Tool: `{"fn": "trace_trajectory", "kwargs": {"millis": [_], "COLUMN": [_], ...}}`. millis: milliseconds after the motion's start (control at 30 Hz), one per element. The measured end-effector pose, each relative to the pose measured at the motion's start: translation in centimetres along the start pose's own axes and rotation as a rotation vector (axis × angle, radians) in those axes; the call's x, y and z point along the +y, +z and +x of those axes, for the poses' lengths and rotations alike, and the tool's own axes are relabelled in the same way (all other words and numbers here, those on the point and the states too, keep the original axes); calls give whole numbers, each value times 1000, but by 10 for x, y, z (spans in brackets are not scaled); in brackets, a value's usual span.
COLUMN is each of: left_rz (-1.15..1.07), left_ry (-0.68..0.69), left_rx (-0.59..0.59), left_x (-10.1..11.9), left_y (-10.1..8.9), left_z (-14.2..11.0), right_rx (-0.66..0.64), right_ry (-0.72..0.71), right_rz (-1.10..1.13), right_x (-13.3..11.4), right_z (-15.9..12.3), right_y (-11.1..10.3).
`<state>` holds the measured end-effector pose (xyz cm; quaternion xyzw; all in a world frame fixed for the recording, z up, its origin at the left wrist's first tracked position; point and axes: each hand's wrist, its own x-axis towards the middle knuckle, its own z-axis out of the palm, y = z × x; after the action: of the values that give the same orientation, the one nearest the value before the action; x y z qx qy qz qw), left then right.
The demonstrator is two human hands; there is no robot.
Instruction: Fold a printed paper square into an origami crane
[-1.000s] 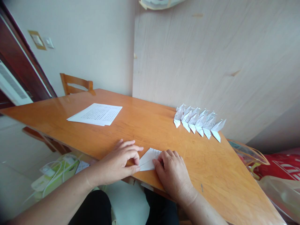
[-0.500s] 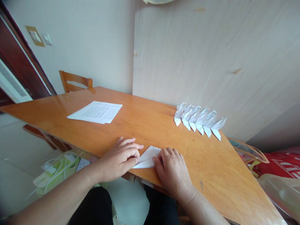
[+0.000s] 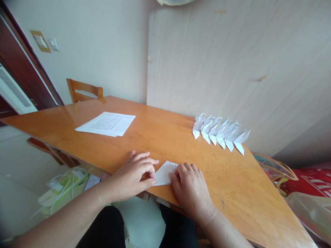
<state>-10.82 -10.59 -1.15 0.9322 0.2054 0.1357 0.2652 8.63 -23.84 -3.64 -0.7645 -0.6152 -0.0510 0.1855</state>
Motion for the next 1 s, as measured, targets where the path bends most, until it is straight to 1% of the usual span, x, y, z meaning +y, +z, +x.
{"fn": "trace_trajectory", "kwargs": {"millis": [233, 400, 533, 633, 767, 1000], "left_rz": [13, 44, 53, 68, 78, 72], "left_ry": [6, 88, 155, 180, 189, 163], "left_rx": [-31, -58, -122, -169, -195, -222], "left_x": [7, 8, 6, 5, 4, 4], "left_y": [-5, -6, -5, -5, -6, -7], "left_z": [0, 1, 3, 4, 4, 5], "right_rx": [10, 6, -3, 0, 6, 37], "right_ry": [-4, 9, 28, 35, 27, -12], "right_rz": [-10, -10, -1, 21, 45, 5], "right_x": [0, 0, 0, 0, 2, 3], "right_z": [0, 0, -1, -1, -1, -2], "right_y": [0, 1, 1, 2, 3, 3]}}
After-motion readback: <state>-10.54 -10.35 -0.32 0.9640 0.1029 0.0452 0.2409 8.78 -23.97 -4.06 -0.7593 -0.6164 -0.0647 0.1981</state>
